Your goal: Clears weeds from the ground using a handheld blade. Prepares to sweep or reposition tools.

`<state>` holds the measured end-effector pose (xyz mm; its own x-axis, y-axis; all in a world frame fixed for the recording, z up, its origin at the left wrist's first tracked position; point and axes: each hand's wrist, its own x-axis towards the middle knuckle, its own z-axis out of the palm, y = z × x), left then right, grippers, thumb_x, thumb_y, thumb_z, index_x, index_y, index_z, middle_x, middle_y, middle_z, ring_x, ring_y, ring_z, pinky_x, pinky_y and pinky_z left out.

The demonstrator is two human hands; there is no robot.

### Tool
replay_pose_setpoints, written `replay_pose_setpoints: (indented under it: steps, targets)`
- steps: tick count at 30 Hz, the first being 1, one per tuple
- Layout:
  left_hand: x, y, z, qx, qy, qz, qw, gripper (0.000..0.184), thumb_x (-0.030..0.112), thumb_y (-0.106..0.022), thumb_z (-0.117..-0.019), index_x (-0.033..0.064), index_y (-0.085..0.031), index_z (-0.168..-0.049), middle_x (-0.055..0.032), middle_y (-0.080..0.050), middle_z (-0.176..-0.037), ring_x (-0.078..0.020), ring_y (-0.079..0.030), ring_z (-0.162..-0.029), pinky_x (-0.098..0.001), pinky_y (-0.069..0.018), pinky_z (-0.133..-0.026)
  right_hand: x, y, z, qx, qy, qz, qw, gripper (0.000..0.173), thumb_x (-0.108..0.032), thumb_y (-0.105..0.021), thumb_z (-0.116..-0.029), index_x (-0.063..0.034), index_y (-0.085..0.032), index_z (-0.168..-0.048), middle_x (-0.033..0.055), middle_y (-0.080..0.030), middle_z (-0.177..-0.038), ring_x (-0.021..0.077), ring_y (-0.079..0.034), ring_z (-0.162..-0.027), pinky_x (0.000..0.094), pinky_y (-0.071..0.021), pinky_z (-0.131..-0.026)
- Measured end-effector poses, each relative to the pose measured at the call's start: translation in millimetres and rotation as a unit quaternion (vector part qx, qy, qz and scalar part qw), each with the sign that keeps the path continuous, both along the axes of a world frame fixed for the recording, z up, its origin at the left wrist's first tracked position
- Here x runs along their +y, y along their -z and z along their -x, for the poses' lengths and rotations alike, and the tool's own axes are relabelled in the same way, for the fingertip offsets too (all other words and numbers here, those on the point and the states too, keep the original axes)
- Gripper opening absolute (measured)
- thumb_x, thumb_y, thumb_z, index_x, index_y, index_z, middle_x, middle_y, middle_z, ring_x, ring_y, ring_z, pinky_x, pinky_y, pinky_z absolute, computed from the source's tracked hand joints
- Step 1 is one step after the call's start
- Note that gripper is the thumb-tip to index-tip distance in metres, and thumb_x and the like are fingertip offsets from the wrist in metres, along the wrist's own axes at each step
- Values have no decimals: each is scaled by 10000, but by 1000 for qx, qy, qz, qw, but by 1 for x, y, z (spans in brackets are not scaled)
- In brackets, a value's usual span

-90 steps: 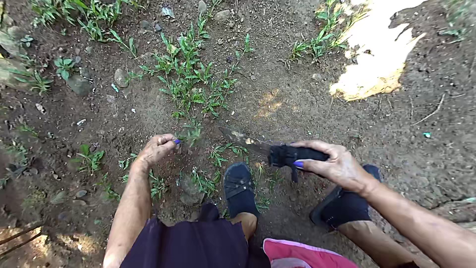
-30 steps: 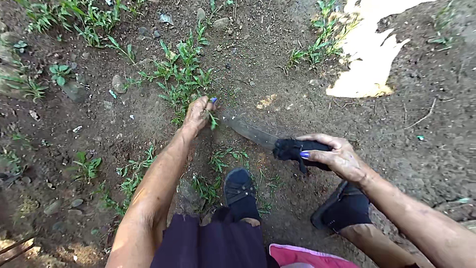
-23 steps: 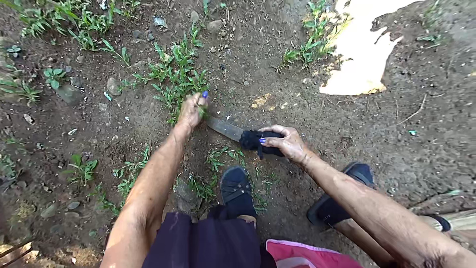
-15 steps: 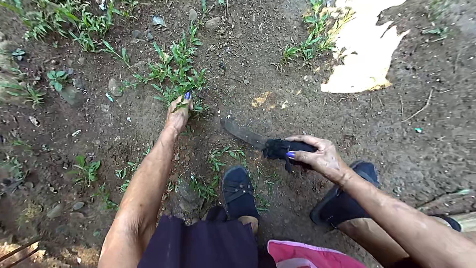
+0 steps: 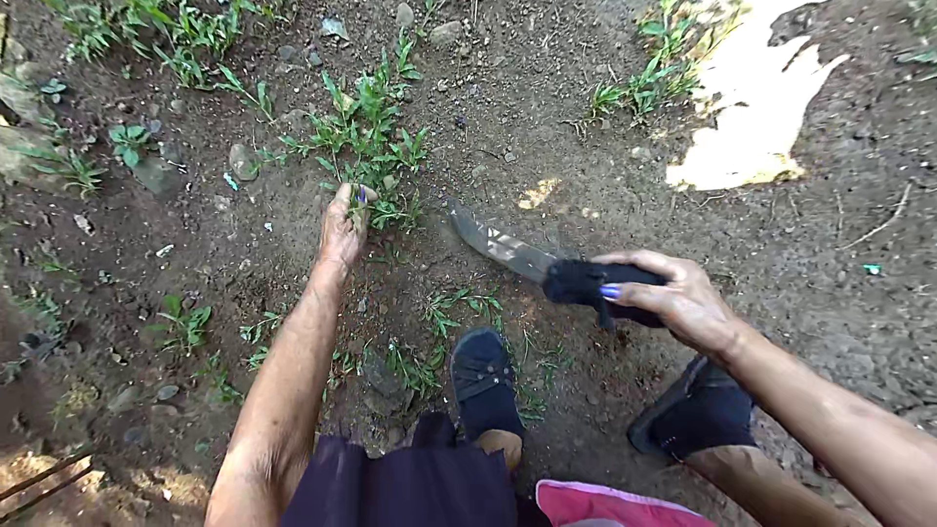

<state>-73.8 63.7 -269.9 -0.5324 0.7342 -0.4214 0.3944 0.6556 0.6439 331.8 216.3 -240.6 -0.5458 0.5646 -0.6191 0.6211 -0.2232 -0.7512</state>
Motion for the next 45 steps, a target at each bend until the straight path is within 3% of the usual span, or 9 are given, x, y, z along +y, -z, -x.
replay_pose_setpoints:
  steps: [6, 11, 19, 22, 24, 29, 35, 40, 45]
  targets:
    - [12, -5, -1, -5, -2, -36, 999, 324, 162, -380, -1100, 9, -592, -1291, -88, -581, -898, -134, -519, -722, -343, -476, -719, -35, 34, 75, 23, 64, 104, 992, 250, -89, -703, -922, -85, -712, -1172, 65, -716, -1065, 144, -665, -870, 366, -558, -760]
    - [9, -14, -1, 18, 29, -28, 999, 320, 130, -377, -1087, -6, -601, -1270, -95, -592, -879, -147, -531, -715, -357, -484, -716, -41, 9, 54, 20, -83, -91, 992, 411, -294, -743, -880, -148, -714, -1263, 97, -746, -1117, 235, -715, -971, 549, -548, -834]
    - [-1, -15, -7, 3, 21, -39, 999, 306, 109, -392, -1073, 2, -606, -1264, -89, -602, -922, -127, -548, -751, -335, -491, -729, -52, 18, 65, 32, 136, 117, 983, 256, -53, -691, -897, -56, -706, -1153, 63, -710, -975, 122, -651, -762, 318, -556, -665]
    - [-2, -26, -1, 10, -6, -66, 998, 310, 137, -384, -1081, -5, -602, -1249, -33, -569, -884, -58, -508, -706, -259, -468, -683, -45, 29, 104, 47, -5, -17, 999, 342, -181, -745, -924, -84, -700, -1249, 127, -725, -1134, 230, -688, -1017, 481, -537, -916]
    - [-14, -34, 5, 20, -17, -49, 998, 316, 143, -386, -1077, -4, -598, -1260, -28, -571, -884, -54, -503, -694, -263, -468, -671, -46, 26, 95, 38, -125, -159, 979, 421, -302, -709, -939, -122, -675, -1318, 185, -736, -1091, 377, -716, -951, 630, -536, -806]
    - [-40, -64, 43, 67, 51, 224, 971, 326, 184, -464, -1100, -62, -602, -1262, -325, -648, -1101, -473, -640, -1017, -681, -468, -923, -43, 6, 55, 76, -251, -321, 910, 444, -372, -641, -928, -115, -714, -1282, 197, -706, -882, 388, -688, -682, 565, -522, -554]
    - [-75, -70, 55, 121, 128, 511, 842, 406, 242, -698, -997, 8, -643, -1323, -359, -620, -1286, -585, -555, -1242, -801, -391, -989, -29, -14, 11, -19, -178, -179, 967, 443, -400, -686, -904, -187, -711, -1291, 156, -750, -1046, 379, -714, -917, 657, -510, -745]
    - [-32, -55, 2, 111, 56, 262, 957, 534, 389, -636, -1025, -60, -587, -1311, -345, -623, -1263, -535, -598, -1203, -721, -445, -1011, -26, -11, 10, -12, -120, -71, 990, 424, -306, -748, -864, -169, -712, -1263, 74, -737, -1104, 184, -696, -957, 498, -543, -834]
    - [-11, -18, -24, 127, 99, 300, 940, 631, 486, -569, -1039, -61, -547, -1352, -336, -612, -1297, -524, -614, -1196, -706, -470, -968, -23, -26, 18, -21, -60, 30, 998, 359, -226, -738, -838, -153, -721, -1190, -3, -729, -1069, 64, -689, -904, 306, -582, -785]
